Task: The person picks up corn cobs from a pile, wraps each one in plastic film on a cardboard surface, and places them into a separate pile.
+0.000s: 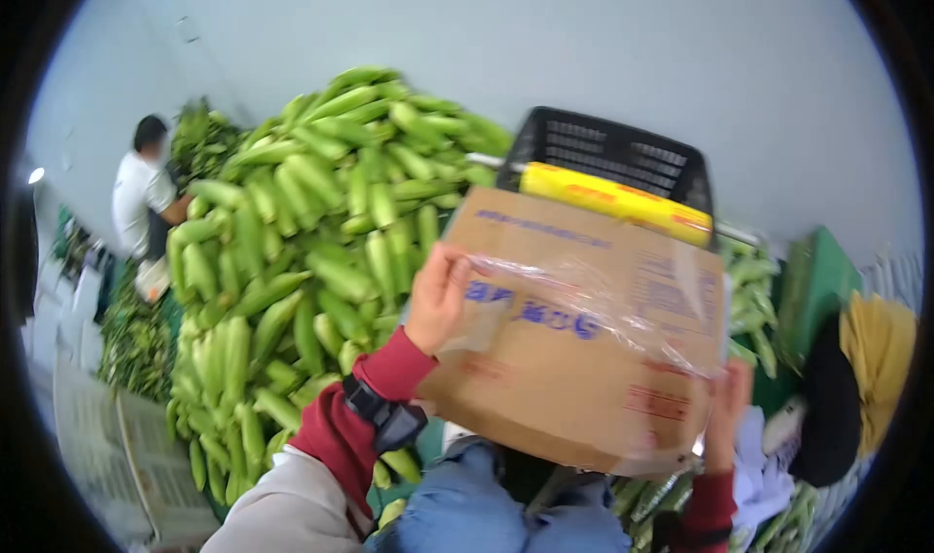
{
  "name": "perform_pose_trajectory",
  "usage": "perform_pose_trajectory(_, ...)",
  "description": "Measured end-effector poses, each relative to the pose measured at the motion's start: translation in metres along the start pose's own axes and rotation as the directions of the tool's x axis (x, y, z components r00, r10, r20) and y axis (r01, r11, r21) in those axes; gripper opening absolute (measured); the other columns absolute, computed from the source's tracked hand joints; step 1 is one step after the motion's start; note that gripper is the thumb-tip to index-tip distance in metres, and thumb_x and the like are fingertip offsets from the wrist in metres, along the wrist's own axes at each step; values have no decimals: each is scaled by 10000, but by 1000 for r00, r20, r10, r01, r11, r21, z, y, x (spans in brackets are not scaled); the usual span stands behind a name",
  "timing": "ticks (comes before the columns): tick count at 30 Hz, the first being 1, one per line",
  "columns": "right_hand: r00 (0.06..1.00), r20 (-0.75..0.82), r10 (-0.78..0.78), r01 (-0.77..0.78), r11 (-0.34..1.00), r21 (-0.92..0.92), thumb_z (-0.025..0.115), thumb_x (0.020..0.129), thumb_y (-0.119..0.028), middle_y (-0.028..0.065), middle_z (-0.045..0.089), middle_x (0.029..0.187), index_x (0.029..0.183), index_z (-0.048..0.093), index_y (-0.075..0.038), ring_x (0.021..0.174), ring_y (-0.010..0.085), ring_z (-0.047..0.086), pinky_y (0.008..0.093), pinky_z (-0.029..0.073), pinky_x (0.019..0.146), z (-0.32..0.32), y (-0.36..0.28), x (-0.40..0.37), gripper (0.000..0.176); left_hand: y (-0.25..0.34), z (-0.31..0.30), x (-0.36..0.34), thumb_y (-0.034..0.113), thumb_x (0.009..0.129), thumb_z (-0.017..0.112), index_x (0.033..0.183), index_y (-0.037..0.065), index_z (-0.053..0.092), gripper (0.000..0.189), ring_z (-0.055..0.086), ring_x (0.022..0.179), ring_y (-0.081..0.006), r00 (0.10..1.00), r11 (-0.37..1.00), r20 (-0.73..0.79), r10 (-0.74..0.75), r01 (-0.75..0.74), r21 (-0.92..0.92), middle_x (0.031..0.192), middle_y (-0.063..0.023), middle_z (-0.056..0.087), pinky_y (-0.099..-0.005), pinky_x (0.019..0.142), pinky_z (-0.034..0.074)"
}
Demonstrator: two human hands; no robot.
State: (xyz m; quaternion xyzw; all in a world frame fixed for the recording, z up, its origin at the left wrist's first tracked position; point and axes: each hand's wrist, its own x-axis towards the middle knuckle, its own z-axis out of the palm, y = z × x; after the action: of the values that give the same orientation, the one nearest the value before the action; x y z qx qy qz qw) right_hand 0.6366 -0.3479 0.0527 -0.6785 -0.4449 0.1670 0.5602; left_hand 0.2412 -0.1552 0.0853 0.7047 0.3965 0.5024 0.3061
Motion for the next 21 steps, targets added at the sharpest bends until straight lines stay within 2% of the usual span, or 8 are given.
perform_pose_trajectory(3, 989, 111, 100, -113, 986, 119, 500, 983, -131, -16, 441, 886, 1008, 461, -70, 741, 77, 433, 200, 367, 666, -41, -16, -31, 77, 10, -42, -59, -9, 855, 579, 1072, 46, 609, 226, 643, 912, -354, 972, 921, 196, 133, -194, 337, 1063, -173, 647, -385, 787, 527)
perform_pose_trajectory(7, 842, 460, 284, -43, 884, -466, 554, 956, -83, 183, 614, 962, 982, 596, -34, 840, 261, 591, 347, 465, 786, -29, -41, -87, 69, -35, -63, -159, 44, 806, 646, 1084, 56, 595, 283, 613, 1003, -371, 940, 903, 278, 198, -285, 321, 1107, -174, 629, -432, 852, 504)
perform_pose_trajectory(9, 883, 387, 266, -111, 919, -379, 533, 949, -68, 91, 566, 841, 955, 538, -31, 774, 176, 556, 297, 447, 708, -17, -31, -98, 38, -47, -85, -187, 100, 792, 692, 1138, 34, 578, 370, 570, 1037, -383, 929, 851, 325, 178, -312, 423, 1149, -191, 591, -463, 877, 468)
perform_pose_trajectory(11, 905, 338, 258, -136, 929, -345, 522, 940, -62, 52, 547, 769, 924, 515, -20, 725, 134, 535, 278, 437, 654, -14, -19, -107, 46, -69, -96, -213, 157, 796, 704, 1147, 1, 564, 409, 524, 1101, -396, 972, 635, -222, -80, 221, 740, 1219, -221, 545, -478, 912, 437)
perform_pose_trajectory(13, 924, 312, 220, -103, 931, -351, 522, 929, -63, 64, 558, 745, 890, 527, 1, 694, 136, 527, 290, 435, 622, -12, -9, -103, 75, -123, -126, -222, 267, 790, 716, 1163, -31, 552, 505, 485, 1142, -400, 888, 343, -428, -170, 461, 819, 1262, -239, 513, -493, 937, 411)
perform_pose_trajectory(17, 906, 378, 189, -15, 908, -418, 588, 885, -25, 141, 685, 995, 988, 634, -7, 930, 247, 657, 347, 508, 806, -12, -12, -102, 115, -213, -183, -251, 598, 689, 737, 1234, -7, 555, 835, 493, 1187, -370, 620, -193, -515, -592, 511, 838, 1270, -212, 527, -462, 984, 411)
perform_pose_trajectory(19, 900, 423, 105, 91, 905, -417, 617, 882, -106, 135, 671, 917, 1047, 645, 1, 871, 273, 645, 375, 515, 788, -7, 6, -108, 198, -160, -158, -209, 648, 715, 699, 1282, 4, 536, 874, 465, 1255, -338, 401, -301, -590, -701, 583, 754, 1355, -169, 502, -449, 1013, 408)
perform_pose_trajectory(21, 791, 511, 336, -45, 865, -499, 568, 884, -111, 144, 683, 1055, 1164, 616, -39, 933, 286, 655, 408, 517, 811, -1, -39, -92, 292, -173, -159, -203, 603, 718, 707, 1286, 6, 530, 843, 476, 1244, -341, 514, -242, -537, -669, 533, 811, 1341, -169, 512, -449, 1011, 411)
